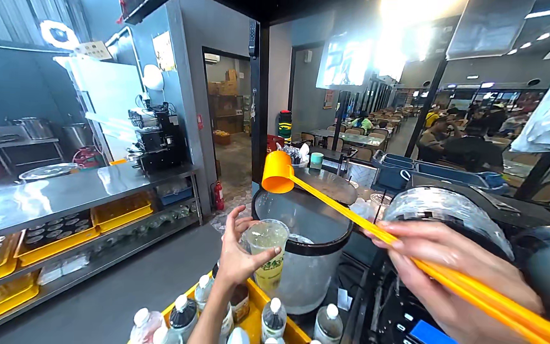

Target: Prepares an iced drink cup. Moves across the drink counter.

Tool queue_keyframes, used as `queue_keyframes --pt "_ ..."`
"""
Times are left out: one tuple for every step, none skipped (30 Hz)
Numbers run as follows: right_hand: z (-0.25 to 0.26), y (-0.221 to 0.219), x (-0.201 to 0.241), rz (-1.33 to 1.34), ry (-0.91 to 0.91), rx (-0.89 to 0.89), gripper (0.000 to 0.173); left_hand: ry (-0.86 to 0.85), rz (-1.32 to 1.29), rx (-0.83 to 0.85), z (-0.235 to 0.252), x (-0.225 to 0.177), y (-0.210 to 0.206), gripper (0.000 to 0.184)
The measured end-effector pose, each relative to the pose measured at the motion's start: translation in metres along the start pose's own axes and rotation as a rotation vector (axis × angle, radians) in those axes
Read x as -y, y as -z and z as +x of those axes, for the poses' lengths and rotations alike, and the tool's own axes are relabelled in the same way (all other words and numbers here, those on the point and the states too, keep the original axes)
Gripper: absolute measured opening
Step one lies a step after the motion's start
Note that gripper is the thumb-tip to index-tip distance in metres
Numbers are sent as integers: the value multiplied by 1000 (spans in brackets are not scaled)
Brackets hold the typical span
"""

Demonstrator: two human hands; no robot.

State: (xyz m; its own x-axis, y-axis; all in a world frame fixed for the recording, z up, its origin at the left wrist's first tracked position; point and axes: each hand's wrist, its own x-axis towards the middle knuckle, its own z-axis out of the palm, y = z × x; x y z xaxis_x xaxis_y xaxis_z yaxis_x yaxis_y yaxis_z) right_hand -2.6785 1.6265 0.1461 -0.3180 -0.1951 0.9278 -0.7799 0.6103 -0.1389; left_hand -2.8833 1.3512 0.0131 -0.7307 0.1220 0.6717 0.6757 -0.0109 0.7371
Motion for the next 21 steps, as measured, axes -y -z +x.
queue_keyframes --pt "2 -12 -10 -21 -70 -19 13 2 20 -2 -1 -1 3 119" --pt "3 -26 -24 -45 -150 -6 12 4 34 -7 -3 -2 7 118" --pt "4 -43 -41 -80 -224 35 12 6 42 -15 -6 -1 10 118" --pt "2 -63 -64 -112 -287 88 12 10 48 -27 -10 1 12 119" --pt "-2 -85 -90 -144 -351 151 11 19 60 -42 -15 5 14 120" --pt "-9 -110 -117 -164 -416 217 9 27 80 -54 -21 10 15 121" --pt "-19 -134 -145 -170 -488 290 7 37 98 -64 -27 15 17 122" --pt "-30 -156 -172 -175 -564 377 6 43 112 -73 -33 20 18 122" --pt "-43 -174 -197 -183 -626 486 7 50 128 -81 -38 25 20 123" --pt "-53 -189 -220 -195 -668 618 9 58 140 -88 -43 29 21 124" --pt "-59 -198 -238 -209 -688 769 12 70 150 -95 -47 32 22 124" --pt "-61 -205 -251 -222 -667 913 13 88 157 -100 -51 34 23 124" --pt "-60 -210 -261 -235 -621 1025 14 111 167 -102 -54 35 24 124" --pt "-59 -215 -268 -245 -576 1099 15 137 179 -102 -58 36 25 124" --pt "-61 -218 -272 -245 -537 1154 16 156 189 -102 -63 39 26 124" --pt "-62 -220 -275 -230 -495 1206 18 167 196 -103 -66 42 26 123" --pt "-61 -221 -278 -214 -455 1247 18 171 204 -105 -67 46 26 123" --pt "-61 -220 -280 -191 -422 1275 19 168 207 -106 -67 49 24 123" --pt "-62 -219 -281 -166 -407 1287 20 162 206 -102 -67 52 23 123" --pt "-62 -217 -281 -135 -411 1284 21 157 203 -95 -67 56 21 123" --pt "-63 -214 -279 -101 -429 1261 20 162 197 -87 -67 59 19 124"
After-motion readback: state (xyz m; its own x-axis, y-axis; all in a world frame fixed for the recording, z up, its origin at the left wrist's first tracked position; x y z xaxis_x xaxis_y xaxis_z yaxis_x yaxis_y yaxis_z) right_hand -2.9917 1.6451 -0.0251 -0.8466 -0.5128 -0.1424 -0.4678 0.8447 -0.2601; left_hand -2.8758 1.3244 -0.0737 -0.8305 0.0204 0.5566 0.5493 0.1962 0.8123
